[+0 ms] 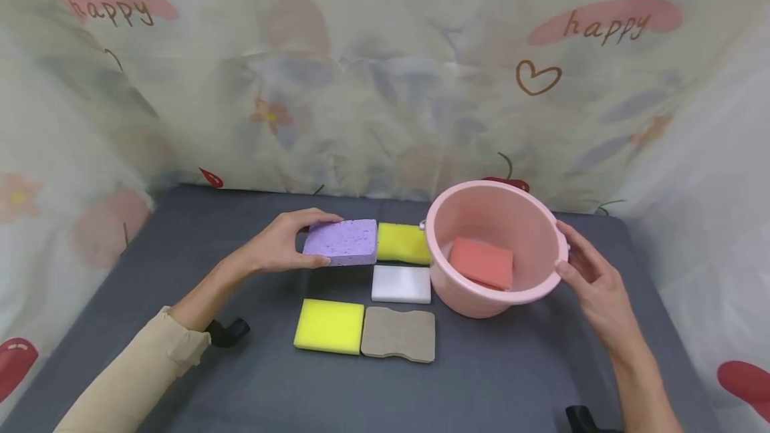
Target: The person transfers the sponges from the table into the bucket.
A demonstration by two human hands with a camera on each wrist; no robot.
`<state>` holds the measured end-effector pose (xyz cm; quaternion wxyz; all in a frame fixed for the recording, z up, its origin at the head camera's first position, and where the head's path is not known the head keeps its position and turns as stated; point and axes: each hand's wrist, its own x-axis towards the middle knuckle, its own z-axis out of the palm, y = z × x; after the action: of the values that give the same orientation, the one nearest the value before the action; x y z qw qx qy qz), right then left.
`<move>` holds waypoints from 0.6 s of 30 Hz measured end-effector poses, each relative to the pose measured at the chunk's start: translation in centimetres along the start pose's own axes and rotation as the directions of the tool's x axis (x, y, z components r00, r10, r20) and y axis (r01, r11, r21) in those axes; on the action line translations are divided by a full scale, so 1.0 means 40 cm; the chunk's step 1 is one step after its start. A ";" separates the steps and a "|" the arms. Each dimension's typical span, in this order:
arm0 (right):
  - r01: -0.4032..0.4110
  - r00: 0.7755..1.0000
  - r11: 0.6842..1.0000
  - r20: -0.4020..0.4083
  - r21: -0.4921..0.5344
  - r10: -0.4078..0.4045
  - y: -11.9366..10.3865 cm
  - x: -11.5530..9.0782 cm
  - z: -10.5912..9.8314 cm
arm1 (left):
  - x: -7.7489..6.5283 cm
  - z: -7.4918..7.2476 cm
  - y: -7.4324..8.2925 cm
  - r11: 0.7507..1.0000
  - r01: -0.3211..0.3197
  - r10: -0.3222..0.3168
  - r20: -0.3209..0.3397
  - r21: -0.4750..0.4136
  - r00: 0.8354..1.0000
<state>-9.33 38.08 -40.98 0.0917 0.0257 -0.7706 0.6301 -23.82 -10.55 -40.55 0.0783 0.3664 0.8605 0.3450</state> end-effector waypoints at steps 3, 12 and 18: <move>-0.004 1.000 1.000 -0.003 -0.028 0.004 -0.003 -0.003 0.001 | 0.004 -0.003 0.019 0.999 -0.046 0.046 -0.029 -0.010 0.999; -0.027 1.000 1.000 -0.003 -0.010 0.027 -0.005 0.005 0.018 | 0.013 -0.032 0.079 0.992 -0.127 0.126 -0.074 -0.006 0.989; -0.033 0.999 0.999 -0.016 -0.029 0.032 -0.005 -0.014 0.010 | 0.043 -0.032 0.108 0.981 -0.188 0.191 -0.077 0.047 0.978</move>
<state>-8.79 37.59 -40.97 0.0878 0.0068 -0.7795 0.6202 -23.05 -7.93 -36.59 0.0028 0.4339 0.8307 0.3488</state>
